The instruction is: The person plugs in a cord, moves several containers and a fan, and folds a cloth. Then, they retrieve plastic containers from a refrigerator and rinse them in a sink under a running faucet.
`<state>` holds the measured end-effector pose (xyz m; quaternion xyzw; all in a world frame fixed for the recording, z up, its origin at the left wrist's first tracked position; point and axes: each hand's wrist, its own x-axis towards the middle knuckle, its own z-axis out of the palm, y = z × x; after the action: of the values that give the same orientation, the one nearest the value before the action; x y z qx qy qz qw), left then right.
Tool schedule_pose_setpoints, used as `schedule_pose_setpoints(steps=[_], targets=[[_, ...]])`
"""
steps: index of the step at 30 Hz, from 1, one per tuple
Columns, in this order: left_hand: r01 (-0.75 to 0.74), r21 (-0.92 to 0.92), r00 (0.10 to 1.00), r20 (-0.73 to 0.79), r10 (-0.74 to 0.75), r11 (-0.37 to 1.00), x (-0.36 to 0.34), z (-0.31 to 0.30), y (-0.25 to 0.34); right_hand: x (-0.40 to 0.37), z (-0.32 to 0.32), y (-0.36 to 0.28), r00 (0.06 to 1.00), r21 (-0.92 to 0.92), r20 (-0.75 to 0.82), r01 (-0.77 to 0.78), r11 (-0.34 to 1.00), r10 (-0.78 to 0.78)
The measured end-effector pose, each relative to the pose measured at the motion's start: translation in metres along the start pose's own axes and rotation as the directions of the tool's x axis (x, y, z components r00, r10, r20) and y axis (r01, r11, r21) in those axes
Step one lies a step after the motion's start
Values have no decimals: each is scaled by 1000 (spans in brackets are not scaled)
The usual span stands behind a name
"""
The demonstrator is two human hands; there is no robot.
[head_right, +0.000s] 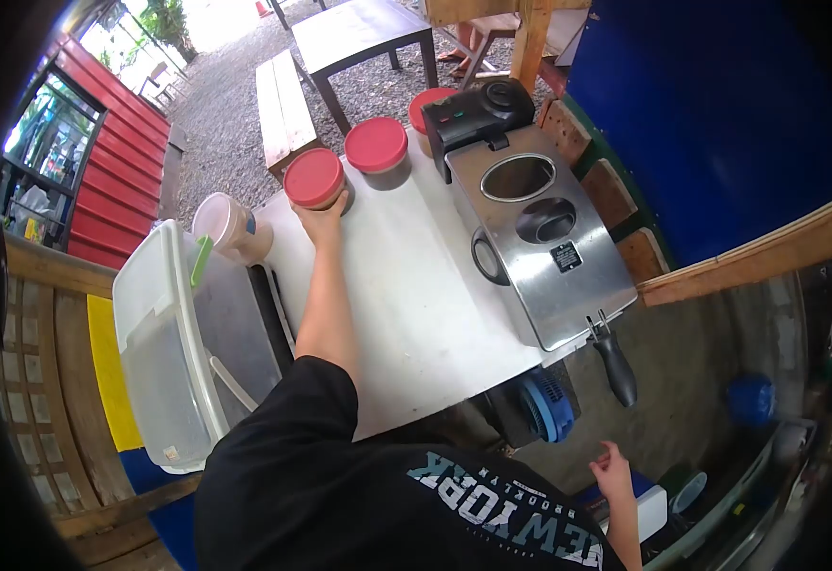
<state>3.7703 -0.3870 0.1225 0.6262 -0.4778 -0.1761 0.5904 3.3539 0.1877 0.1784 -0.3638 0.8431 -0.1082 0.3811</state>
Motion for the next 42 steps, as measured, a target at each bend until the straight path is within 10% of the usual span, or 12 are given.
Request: schedule_pose_setpoints(steps=[7, 15, 21, 27, 42], targets=[[53, 174, 977, -213, -15, 983, -21, 6, -12, -6, 3, 60, 988, -25, -108, -110, 994, 107], [14, -40, 993, -116, -19, 999, -14, 7, -4, -35, 11, 121, 958, -112, -74, -283, 953, 276], [78, 336, 967, -256, 12, 939, -21, 16, 3, -52, 23, 174, 959, -59, -58, -281, 958, 278], [-72, 71, 975, 215, 55, 995, -64, 58, 15, -47, 15, 143, 954, 3, -40, -297, 955, 297], [-36, 175, 963, 270, -13, 984, -51, 85, -6, -76, 25, 167, 976, 23, -10, -216, 976, 216]])
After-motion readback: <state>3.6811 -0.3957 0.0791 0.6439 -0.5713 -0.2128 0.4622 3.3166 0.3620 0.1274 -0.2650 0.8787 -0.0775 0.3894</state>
